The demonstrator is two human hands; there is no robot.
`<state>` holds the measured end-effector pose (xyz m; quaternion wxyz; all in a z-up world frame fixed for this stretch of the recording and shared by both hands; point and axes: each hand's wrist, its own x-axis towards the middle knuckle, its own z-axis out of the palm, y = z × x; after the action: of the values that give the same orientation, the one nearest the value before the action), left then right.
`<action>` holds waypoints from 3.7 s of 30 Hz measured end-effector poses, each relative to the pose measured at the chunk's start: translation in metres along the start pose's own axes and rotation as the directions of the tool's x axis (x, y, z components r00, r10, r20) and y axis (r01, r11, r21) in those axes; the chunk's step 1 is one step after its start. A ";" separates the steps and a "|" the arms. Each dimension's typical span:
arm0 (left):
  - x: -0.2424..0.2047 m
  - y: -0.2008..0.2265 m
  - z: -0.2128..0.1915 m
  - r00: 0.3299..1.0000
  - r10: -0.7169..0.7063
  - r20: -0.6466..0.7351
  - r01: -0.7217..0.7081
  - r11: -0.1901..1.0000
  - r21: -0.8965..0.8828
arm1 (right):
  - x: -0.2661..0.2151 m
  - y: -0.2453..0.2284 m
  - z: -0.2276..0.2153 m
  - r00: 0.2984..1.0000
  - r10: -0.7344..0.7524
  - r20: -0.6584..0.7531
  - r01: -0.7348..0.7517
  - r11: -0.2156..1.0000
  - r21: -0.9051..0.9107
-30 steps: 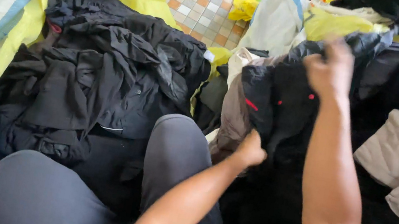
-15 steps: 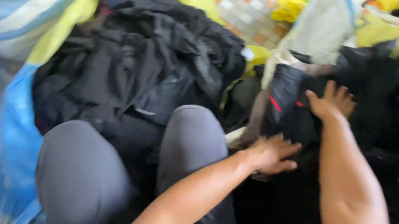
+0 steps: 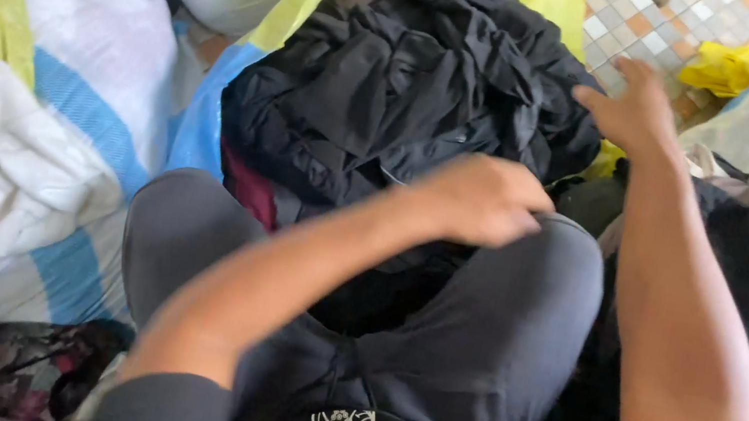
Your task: The person is sitting on the floor, sorting through a large pile of clothes, picking up items one by one, unfolding them for inspection, and then placing them aside.
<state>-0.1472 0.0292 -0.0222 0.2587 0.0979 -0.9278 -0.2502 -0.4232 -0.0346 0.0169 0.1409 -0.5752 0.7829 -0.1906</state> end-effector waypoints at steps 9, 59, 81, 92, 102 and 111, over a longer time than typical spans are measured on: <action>-0.228 -0.183 -0.121 0.647 -0.758 0.088 0.679 0.624 0.387 | -0.012 -0.104 0.114 0.851 -0.144 0.504 0.131 0.989 0.061; -0.213 -0.168 -0.123 0.337 -0.937 0.091 0.924 0.348 0.159 | -0.153 -0.249 0.239 0.249 -0.564 0.787 0.734 0.640 0.227; -0.202 -0.170 -0.171 0.657 -0.444 -0.609 0.629 0.768 0.119 | -0.010 -0.153 0.202 0.752 -0.656 0.061 0.586 0.708 0.393; -0.205 -0.116 -0.195 0.617 -0.772 -0.152 0.787 0.609 0.098 | -0.018 -0.128 0.090 0.871 -0.484 0.088 0.440 0.846 0.301; -0.206 -0.154 -0.167 0.709 -0.639 -0.300 0.685 0.520 0.511 | -0.017 -0.114 0.096 0.863 -0.496 0.092 0.472 0.858 0.201; -0.206 -0.134 -0.160 0.704 -0.710 -0.027 0.690 0.674 0.263 | -0.018 -0.113 0.097 0.835 -0.164 0.526 0.188 0.982 0.007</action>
<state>0.1186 -0.0875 -0.0611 0.0922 0.4680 -0.8527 -0.2131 -0.2796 -0.0602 -0.0170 0.3177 -0.6777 0.6628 -0.0213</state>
